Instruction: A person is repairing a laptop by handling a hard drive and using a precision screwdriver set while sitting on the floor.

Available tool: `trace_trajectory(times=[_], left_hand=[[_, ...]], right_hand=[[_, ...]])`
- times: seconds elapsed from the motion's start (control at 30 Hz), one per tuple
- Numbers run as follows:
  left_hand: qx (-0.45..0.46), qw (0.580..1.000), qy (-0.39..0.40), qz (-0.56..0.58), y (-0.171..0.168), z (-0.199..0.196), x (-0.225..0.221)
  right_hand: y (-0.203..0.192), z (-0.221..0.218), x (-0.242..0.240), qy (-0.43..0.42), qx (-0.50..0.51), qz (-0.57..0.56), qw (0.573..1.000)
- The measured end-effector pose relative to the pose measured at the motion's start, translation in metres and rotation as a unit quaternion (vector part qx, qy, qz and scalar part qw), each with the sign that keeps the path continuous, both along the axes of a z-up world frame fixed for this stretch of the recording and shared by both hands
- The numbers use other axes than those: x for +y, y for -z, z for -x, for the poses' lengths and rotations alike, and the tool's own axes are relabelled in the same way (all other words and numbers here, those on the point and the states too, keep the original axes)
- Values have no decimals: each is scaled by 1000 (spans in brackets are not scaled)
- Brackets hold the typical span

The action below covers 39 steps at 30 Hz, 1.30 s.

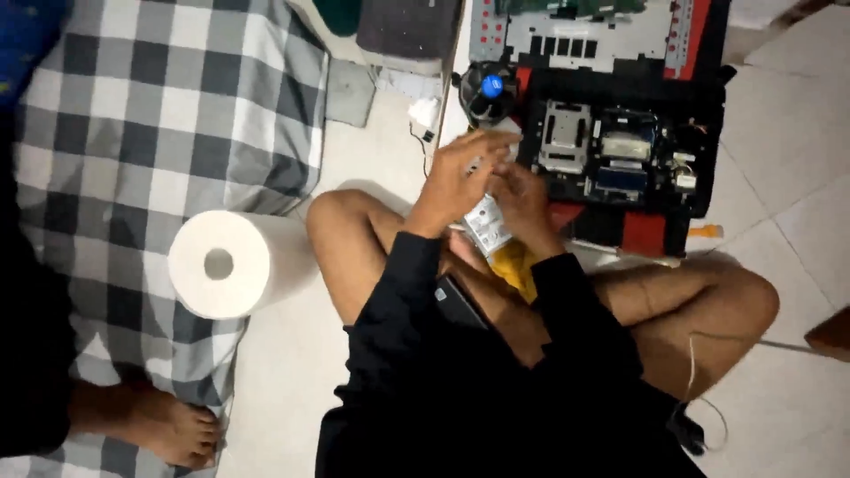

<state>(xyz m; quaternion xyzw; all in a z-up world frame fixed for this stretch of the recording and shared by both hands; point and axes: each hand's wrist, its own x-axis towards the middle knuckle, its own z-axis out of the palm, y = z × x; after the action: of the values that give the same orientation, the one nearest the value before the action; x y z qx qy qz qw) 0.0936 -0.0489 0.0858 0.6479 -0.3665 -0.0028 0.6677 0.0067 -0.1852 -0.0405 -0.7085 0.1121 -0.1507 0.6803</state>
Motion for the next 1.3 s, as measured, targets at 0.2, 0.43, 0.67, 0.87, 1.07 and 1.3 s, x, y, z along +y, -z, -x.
trace_trajectory(times=[0.2,0.43,0.67,0.87,1.07,1.3], left_hand=[[3,1000,-13,14,-10,4,-5],[-5,1000,-22,12,-38,13,-10],[22,999,30,-10,-34,0,4],[2,1000,30,7,-27,0,-1],[38,999,31,-23,-24,-3,2],[35,997,-15,-64,-26,-1,5]], right_hand=[[-33,2,6,-31,-7,10,999],[3,1,-10,-26,19,88,996],[-42,-2,11,-22,-20,-12,999],[15,-3,-10,-4,-1,27,1000],[-26,-3,-2,-37,30,-18,999],[-11,-12,-7,-75,20,-174,982]])
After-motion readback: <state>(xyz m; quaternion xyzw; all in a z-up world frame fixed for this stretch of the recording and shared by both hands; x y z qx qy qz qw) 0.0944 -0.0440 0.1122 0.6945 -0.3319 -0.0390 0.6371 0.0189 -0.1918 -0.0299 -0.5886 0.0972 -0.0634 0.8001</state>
